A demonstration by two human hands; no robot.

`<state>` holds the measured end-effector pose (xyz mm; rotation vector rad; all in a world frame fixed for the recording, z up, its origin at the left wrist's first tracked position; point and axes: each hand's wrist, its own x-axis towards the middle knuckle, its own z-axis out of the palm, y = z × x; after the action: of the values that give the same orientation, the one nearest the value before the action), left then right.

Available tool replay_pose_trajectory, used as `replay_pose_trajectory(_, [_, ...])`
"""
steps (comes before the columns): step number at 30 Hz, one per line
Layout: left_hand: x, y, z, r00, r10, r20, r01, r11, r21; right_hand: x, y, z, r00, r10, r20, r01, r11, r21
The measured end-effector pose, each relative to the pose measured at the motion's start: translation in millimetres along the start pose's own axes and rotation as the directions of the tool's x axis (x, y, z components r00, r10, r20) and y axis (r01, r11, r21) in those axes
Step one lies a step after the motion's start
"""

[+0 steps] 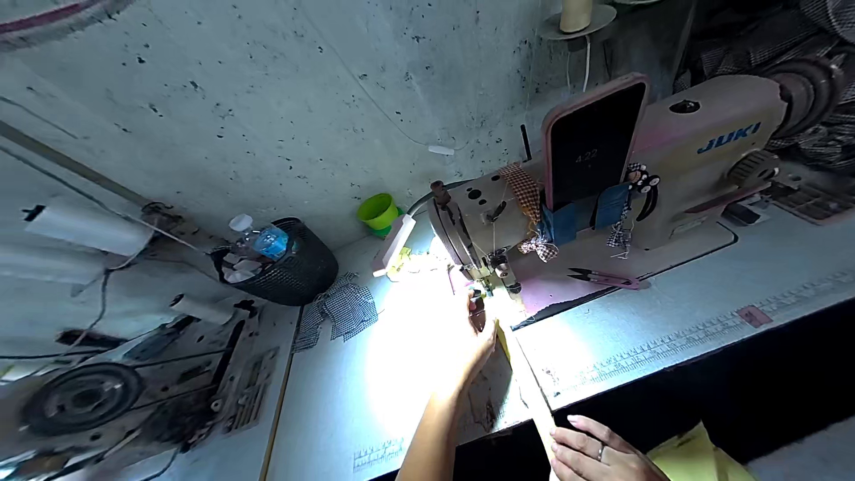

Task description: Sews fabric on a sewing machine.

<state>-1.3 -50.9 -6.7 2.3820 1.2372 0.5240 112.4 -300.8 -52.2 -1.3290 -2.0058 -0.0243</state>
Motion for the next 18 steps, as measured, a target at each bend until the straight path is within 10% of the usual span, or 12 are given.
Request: replay_pose_trajectory(18, [37, -14, -21, 0.991, -0.052, 0.125, 0.044, 0.997, 0.066, 1, 3, 10, 0.998, 0.062, 0.015, -0.062, 0.997, -0.035])
